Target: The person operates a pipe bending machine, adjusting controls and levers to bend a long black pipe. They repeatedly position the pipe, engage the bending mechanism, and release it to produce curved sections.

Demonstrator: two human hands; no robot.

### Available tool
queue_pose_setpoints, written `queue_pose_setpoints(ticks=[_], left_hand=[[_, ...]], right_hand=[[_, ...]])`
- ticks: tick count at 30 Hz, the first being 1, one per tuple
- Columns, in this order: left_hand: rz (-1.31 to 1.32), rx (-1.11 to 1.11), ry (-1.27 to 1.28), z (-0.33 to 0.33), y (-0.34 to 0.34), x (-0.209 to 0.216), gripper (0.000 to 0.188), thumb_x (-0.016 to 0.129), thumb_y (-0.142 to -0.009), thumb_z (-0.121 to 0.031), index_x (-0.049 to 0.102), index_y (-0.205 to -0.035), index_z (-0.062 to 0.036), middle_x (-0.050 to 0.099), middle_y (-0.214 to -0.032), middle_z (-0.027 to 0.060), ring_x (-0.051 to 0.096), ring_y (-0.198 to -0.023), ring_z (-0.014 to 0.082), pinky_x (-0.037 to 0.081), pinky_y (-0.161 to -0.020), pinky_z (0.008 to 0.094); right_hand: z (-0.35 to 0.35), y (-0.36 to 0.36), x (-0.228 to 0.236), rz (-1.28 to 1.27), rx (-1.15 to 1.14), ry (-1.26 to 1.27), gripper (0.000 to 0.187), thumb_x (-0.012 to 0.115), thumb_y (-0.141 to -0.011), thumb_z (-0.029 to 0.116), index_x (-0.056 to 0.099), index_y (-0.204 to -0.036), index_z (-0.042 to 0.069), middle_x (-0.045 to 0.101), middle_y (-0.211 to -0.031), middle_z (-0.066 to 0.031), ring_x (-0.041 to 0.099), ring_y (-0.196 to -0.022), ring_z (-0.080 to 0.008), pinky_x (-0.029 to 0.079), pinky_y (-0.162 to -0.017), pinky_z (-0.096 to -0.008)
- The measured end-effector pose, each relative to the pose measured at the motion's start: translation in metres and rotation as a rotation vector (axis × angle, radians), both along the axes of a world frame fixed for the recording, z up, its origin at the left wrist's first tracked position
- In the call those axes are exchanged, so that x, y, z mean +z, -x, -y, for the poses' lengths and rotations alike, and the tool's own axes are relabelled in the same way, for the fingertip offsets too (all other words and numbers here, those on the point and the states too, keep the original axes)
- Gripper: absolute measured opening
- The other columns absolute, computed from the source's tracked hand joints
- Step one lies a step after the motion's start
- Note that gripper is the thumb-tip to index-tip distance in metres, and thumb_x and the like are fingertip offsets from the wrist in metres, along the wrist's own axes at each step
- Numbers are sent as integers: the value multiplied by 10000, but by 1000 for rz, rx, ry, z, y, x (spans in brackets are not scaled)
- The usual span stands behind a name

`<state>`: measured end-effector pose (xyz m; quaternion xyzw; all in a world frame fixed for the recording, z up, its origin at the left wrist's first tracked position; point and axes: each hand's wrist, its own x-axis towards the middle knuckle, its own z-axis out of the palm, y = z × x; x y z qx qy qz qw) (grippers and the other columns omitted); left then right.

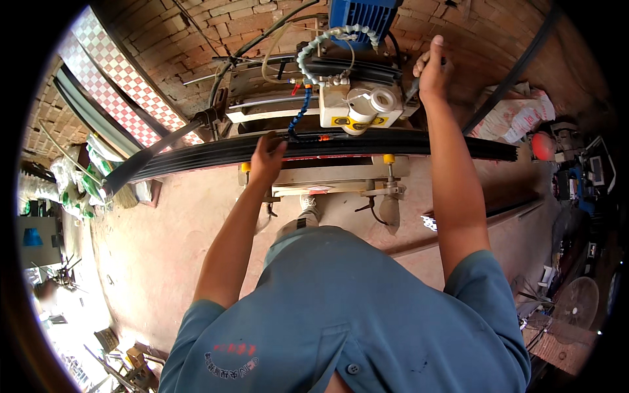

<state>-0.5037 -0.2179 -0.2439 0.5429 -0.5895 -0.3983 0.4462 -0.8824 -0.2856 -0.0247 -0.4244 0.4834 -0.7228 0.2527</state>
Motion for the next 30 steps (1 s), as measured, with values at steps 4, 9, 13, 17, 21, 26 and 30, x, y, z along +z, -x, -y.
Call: queue_pose_setpoints(ticks=[4, 9, 13, 17, 21, 26, 30], left_hand=[[-419, 413, 65, -39, -86, 20, 469, 556, -1048, -371, 504, -1397, -62, 656, -1255, 98, 616, -1148, 213, 457, -1018, 373], [-482, 743, 373, -75, -166, 119, 562, 331, -1083, -466, 476, -1374, -8, 568, -1334, 161, 555, -1214, 272, 469, -1071, 434], [-627, 739, 643, -82, -186, 192, 815, 173, -1023, -671, 425, -1465, -35, 522, -1382, 245, 465, -1344, 362, 316, -1174, 556], [-679, 298, 756, -81, -163, 247, 968, 200, -963, -773, 450, -1422, 41, 538, -1351, 287, 488, -1313, 388, 313, -1153, 538], [-588, 20, 794, -57, -218, 236, 834, 251, -1020, -641, 490, -1372, 76, 619, -1099, 270, 571, -1098, 390, 388, -1051, 516], [-653, -154, 713, -35, -224, 238, 449, 356, -1074, -360, 578, -1114, 28, 542, -805, 112, 496, -793, 229, 430, -863, 444], [-743, 3, 713, -22, -204, 256, 409, 378, -1080, -378, 591, -1028, -33, 485, -740, 56, 449, -729, 196, 405, -811, 409]], right_hand=[[0, 2, -5, -2, -16, 5, 609, 603, -954, 612, 432, -677, 98, 442, -583, -24, 446, -500, -144, 374, -469, -303], [1, -1, -3, -24, 0, 9, 686, 530, -953, 687, 429, -652, 79, 451, -521, -33, 470, -469, -146, 384, -465, -309], [3, 0, -4, -3, 11, 53, 681, 513, -969, 672, 434, -659, 72, 454, -522, -41, 461, -462, -153, 382, -463, -318], [3, -2, -2, 17, 17, 71, 686, 491, -974, 680, 441, -669, 69, 459, -529, -45, 460, -460, -157, 379, -459, -322], [1, -5, 1, 12, 6, 74, 695, 471, -971, 699, 452, -684, 66, 463, -535, -47, 467, -466, -160, 379, -459, -326], [1, -6, 0, 37, 20, 81, 697, 466, -966, 709, 467, -706, 63, 466, -549, -43, 470, -474, -160, 378, -462, -323], [0, -2, -2, 50, 47, 84, 677, 468, -979, 687, 467, -713, 65, 468, -594, -43, 477, -494, -159, 375, -472, -322]])
